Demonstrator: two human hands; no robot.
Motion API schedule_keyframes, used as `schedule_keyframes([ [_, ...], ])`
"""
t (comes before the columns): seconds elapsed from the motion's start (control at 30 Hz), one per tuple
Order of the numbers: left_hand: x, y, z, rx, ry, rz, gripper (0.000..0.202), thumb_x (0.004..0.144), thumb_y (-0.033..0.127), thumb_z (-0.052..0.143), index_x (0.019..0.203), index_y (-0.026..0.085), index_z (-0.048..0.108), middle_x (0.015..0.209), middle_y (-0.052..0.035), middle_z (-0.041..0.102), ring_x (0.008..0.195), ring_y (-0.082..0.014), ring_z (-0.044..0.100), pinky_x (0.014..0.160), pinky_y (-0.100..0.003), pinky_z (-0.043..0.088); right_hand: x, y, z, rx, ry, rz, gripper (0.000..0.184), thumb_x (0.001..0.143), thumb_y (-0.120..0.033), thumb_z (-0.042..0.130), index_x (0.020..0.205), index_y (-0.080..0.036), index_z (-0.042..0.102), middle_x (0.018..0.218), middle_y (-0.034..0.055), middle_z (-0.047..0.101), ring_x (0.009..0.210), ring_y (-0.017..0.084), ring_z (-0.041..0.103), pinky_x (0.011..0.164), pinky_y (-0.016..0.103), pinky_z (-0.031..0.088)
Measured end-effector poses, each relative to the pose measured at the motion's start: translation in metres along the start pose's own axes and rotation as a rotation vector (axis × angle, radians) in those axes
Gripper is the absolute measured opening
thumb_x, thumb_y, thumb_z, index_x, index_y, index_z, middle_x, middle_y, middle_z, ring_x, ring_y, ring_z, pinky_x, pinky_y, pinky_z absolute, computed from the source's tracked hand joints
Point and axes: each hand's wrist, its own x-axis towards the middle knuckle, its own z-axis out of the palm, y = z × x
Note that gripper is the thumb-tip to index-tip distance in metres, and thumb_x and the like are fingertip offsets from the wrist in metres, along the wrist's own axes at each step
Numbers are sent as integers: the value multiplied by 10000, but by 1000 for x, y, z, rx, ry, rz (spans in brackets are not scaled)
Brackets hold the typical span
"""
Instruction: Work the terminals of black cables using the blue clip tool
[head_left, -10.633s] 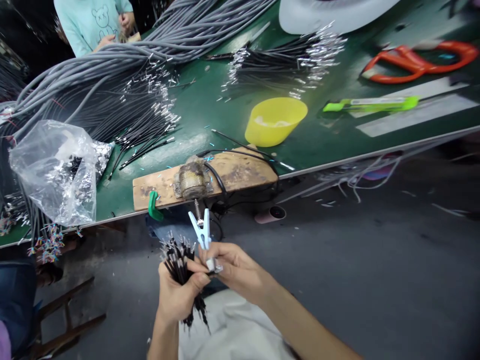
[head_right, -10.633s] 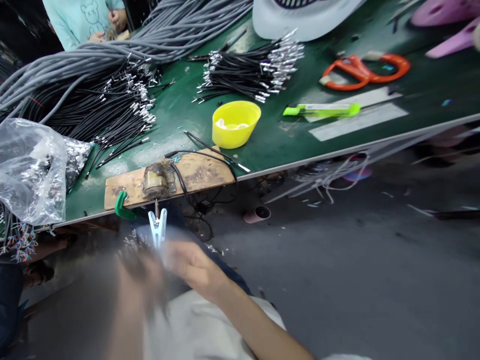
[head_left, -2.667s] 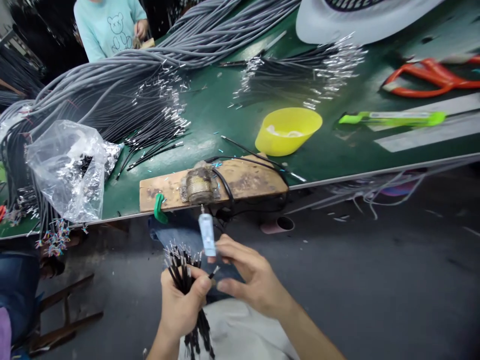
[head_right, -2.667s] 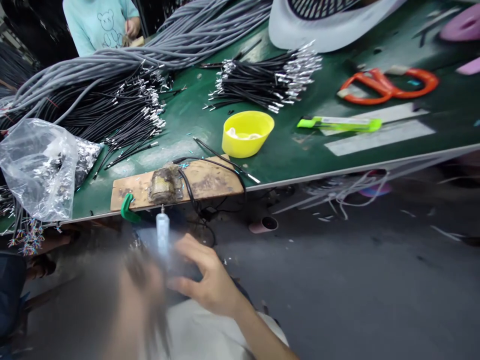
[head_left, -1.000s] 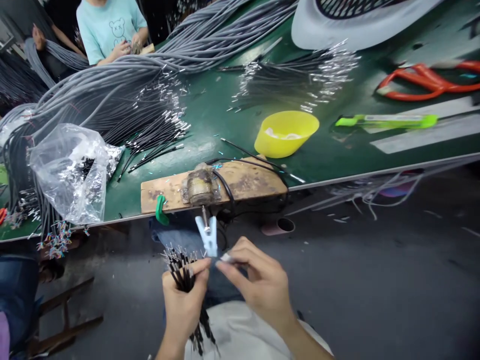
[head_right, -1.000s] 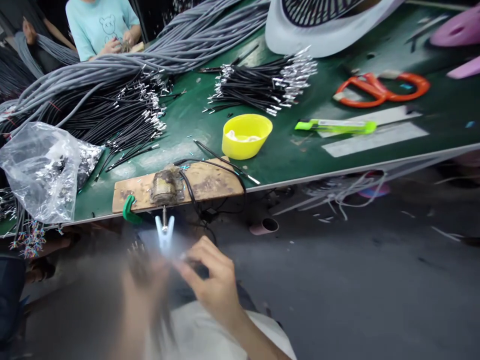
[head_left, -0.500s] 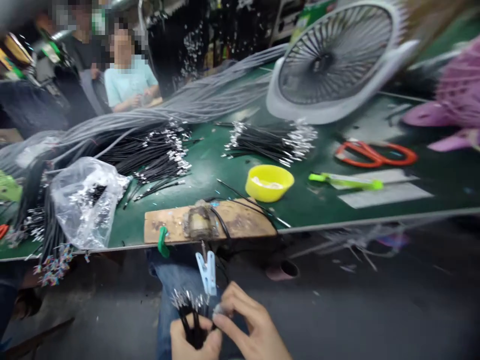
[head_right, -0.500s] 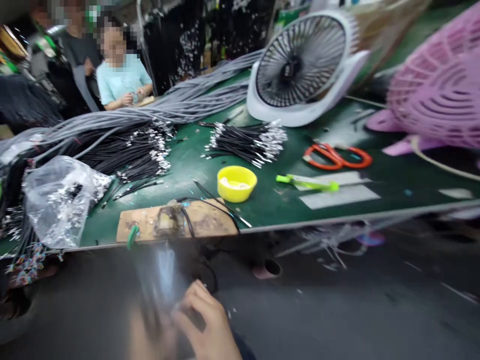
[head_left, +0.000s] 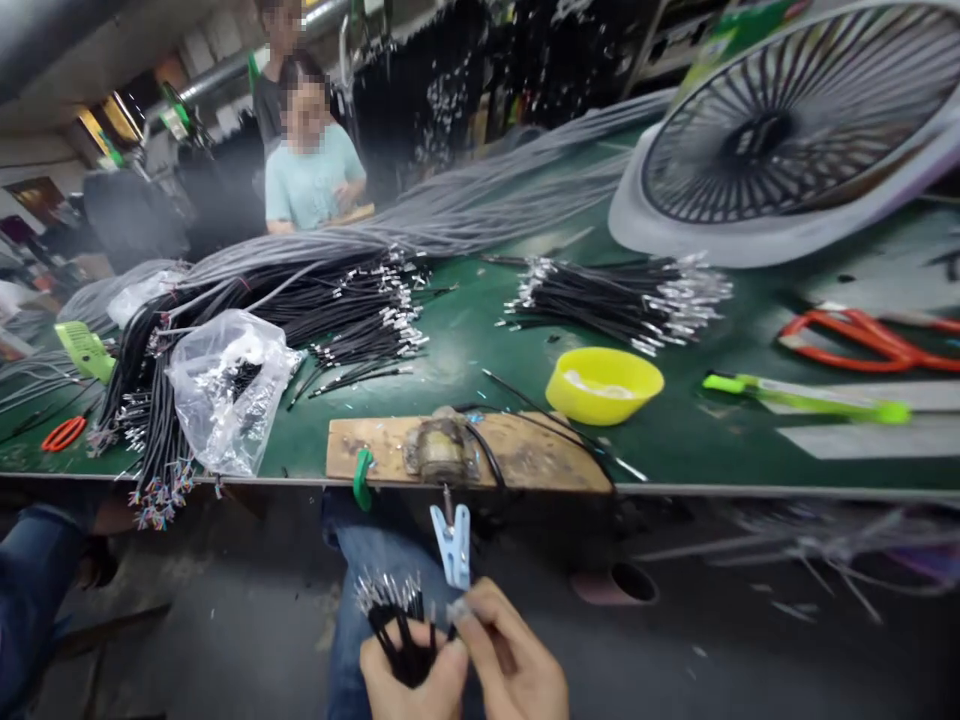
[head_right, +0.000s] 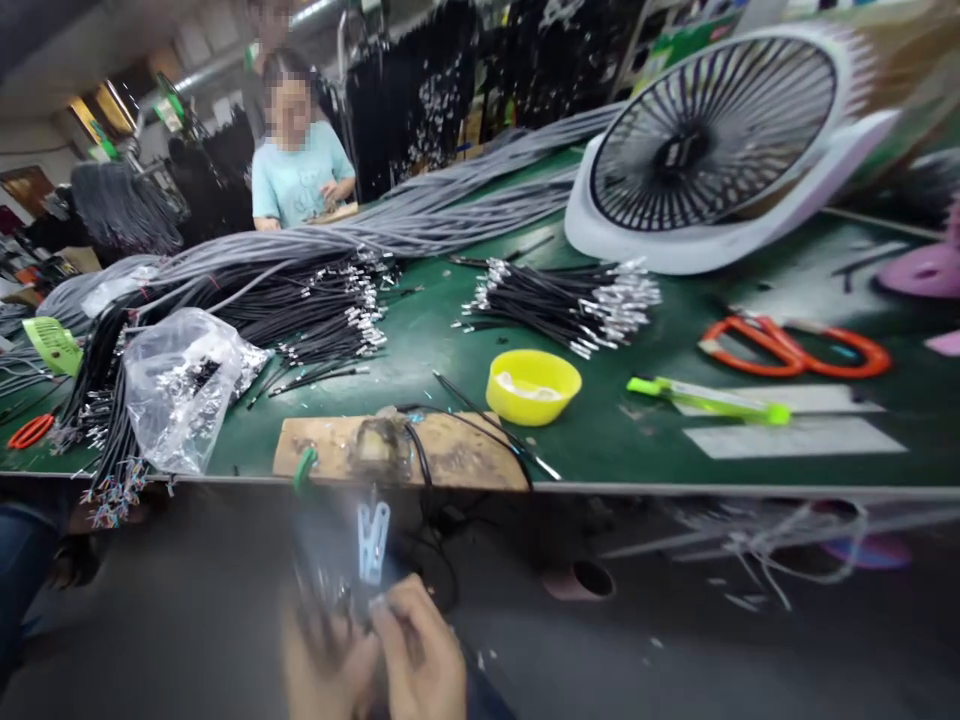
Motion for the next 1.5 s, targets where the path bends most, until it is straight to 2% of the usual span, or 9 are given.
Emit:
schedule_keyframes([
  [0.17,-4,18,7,0,-112,-101,461,623,565,683,523,147,513,338,79,348,303,-26,273,314,-159,224,3,-12,13,509,-84,498,316,681,-502,671,706,-199,585,523,-40,437,389,89,352,350,210,331],
  [0.27,-1,20,3,-44,-229,-168,479,621,600,663,530,147,536,345,84,316,302,-21,244,319,-169,211,10,-15,11,575,-146,541,295,645,-451,722,685,-179,614,527,-29,470,419,84,386,391,202,360],
  [0.6,11,4,-10,-25,-357,-315,412,617,557,682,531,173,560,319,91,290,265,-35,204,276,-193,186,23,-18,-13,167,-235,53,185,776,-297,620,634,-183,592,616,-11,484,558,115,445,507,219,383],
  [0.7,13,1,-8,15,-357,-278,380,558,485,745,477,186,523,312,57,378,261,-64,302,281,-209,219,17,-14,-5,132,-131,-15,172,816,-244,558,651,-197,545,595,-24,462,533,114,442,480,216,372],
  [0.9,6,10,-4,89,-322,-192,357,647,468,682,519,159,560,354,62,358,302,-52,269,318,-204,210,15,-9,-7,-256,77,-587,206,759,-26,512,766,-210,605,699,19,544,663,155,491,621,276,420],
  [1.0,9,20,-7,119,-343,-165,309,645,440,691,572,144,641,351,51,372,307,-56,273,320,-207,217,23,-12,-16,-15,-178,-209,84,802,-194,560,734,-192,608,687,28,547,646,154,501,594,275,419],
  [1.17,19,35,-8,224,-407,11,117,618,279,730,590,169,702,533,-65,631,487,-182,550,493,-315,466,43,-18,-27,442,-552,569,341,622,-456,736,656,-136,626,588,-10,513,555,97,457,532,214,368],
  [1.3,21,33,-8,231,-363,33,73,577,242,752,571,184,708,484,-43,612,437,-164,524,441,-290,442,60,-23,-28,435,-476,624,374,538,-449,795,571,-124,615,503,-46,472,475,56,376,471,183,304],
  [1.5,23,30,-13,191,-307,141,79,555,256,771,572,201,717,524,-29,628,507,-166,558,505,-287,469,76,-29,-12,380,-381,375,467,651,-608,642,703,-145,672,606,1,566,545,98,458,529,221,368],
])
